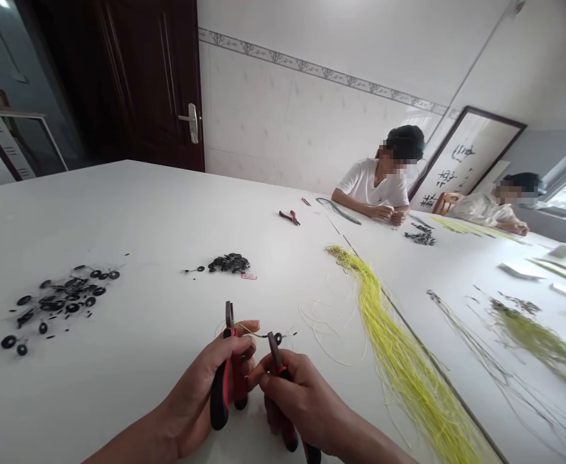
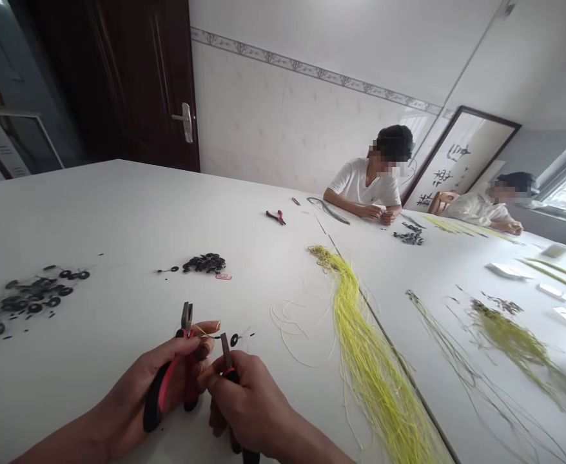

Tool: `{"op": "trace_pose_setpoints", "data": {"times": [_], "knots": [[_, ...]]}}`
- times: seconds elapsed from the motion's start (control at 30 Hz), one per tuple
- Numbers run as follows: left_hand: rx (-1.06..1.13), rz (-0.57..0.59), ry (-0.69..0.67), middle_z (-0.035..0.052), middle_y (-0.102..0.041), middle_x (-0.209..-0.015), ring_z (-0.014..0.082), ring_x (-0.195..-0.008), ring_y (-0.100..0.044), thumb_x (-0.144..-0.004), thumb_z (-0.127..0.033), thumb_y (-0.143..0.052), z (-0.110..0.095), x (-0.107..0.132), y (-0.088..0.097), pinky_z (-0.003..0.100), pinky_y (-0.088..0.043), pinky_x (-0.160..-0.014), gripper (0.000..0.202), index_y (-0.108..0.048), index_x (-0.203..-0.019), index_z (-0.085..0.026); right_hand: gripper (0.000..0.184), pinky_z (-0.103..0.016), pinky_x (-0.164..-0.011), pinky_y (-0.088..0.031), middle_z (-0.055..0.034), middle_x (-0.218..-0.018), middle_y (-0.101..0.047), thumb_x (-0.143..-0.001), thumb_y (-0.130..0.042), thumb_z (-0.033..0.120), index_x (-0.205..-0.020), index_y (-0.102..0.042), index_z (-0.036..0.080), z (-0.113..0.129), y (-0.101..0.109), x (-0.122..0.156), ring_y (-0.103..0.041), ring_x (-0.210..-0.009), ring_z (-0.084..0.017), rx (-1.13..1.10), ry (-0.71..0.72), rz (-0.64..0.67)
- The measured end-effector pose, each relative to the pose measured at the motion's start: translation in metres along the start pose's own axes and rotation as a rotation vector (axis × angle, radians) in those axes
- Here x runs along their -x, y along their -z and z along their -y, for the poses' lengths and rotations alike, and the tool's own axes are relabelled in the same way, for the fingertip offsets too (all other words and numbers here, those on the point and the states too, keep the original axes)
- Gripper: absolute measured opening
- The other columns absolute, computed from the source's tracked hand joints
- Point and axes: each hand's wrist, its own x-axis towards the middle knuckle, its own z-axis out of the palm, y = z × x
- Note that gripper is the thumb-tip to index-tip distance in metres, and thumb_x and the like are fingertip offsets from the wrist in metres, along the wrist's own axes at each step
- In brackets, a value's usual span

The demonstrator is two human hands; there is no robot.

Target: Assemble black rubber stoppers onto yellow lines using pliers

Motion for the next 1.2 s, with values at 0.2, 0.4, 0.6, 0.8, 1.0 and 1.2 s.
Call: {"op": "trace_pose_setpoints", "data": {"times": [0.2, 0.4, 0.6, 0.8, 1.0, 1.2], "knots": [[-0.132, 0.053, 0.043, -0.0008, -0.051, -0.077, 0.0132, -0.067, -0.051, -0.075, -0.022, -0.053, -0.001, 0.004, 0.003, 0.027, -0.040, -0.062, 0.037, -0.049, -0.112, -0.027, 0.014, -0.014, -0.028, -0.031, 0.0066, -0.043, -0.046, -0.079, -0.038, 0.025, -0.081, -0.049, 0.016, 0.000, 0.005, -0.002, -0.037, -0.031, -0.005, -0.007, 0.042, -0.057], [-0.244, -0.028, -0.044, 0.0001, -0.053, -0.097, 0.0140, -0.073, -0.053, -0.074, -0.025, -0.057, 0.001, 0.008, -0.001, 0.027, -0.040, -0.064, 0.032, -0.050, -0.106, -0.028, 0.014, -0.015, -0.026, -0.031, 0.0066, -0.044, -0.047, -0.078, -0.039, 0.026, -0.080, -0.049, 0.016, -0.003, 0.007, -0.004, -0.035, -0.028, -0.005, 0.010, 0.040, -0.051], [-0.122, -0.083, -0.127, -0.0017, -0.054, -0.081, 0.0114, -0.061, -0.052, -0.073, -0.017, -0.057, 0.002, 0.007, -0.006, 0.028, -0.043, -0.062, 0.029, -0.051, -0.101, -0.026, 0.016, -0.013, -0.027, -0.031, 0.0066, -0.043, -0.045, -0.077, -0.040, 0.021, -0.085, -0.052, 0.016, -0.003, 0.000, 0.001, -0.038, -0.032, -0.005, 0.000, -0.003, 0.031], [-0.050, -0.116, -0.123, -0.0027, -0.053, -0.078, 0.0096, -0.059, -0.052, -0.069, -0.016, -0.062, 0.006, 0.008, -0.006, 0.024, -0.042, -0.054, 0.030, -0.053, -0.096, -0.025, 0.014, -0.013, -0.026, -0.028, 0.0070, -0.041, -0.044, -0.077, -0.040, 0.020, -0.084, -0.051, 0.015, 0.001, -0.009, 0.010, -0.036, -0.031, -0.005, 0.033, -0.051, 0.073], [-0.077, -0.096, -0.111, -0.0039, -0.051, -0.076, 0.0075, -0.055, -0.049, -0.071, -0.014, -0.059, 0.004, 0.007, -0.008, 0.023, -0.040, -0.052, 0.027, -0.052, -0.095, -0.024, 0.013, -0.014, -0.029, -0.029, 0.0070, -0.041, -0.044, -0.078, -0.040, 0.024, -0.081, -0.050, 0.016, 0.005, -0.011, 0.012, -0.037, -0.032, -0.005, 0.015, -0.055, 0.071], [-0.048, -0.078, -0.130, -0.0030, -0.051, -0.075, 0.0077, -0.056, -0.048, -0.069, -0.011, -0.059, 0.007, 0.006, -0.007, 0.022, -0.039, -0.050, 0.028, -0.054, -0.094, -0.023, 0.018, -0.016, -0.031, -0.032, 0.0066, -0.042, -0.045, -0.079, -0.037, 0.023, -0.086, -0.052, 0.016, 0.003, -0.008, 0.014, -0.036, -0.032, -0.006, 0.017, -0.064, 0.072]]}}
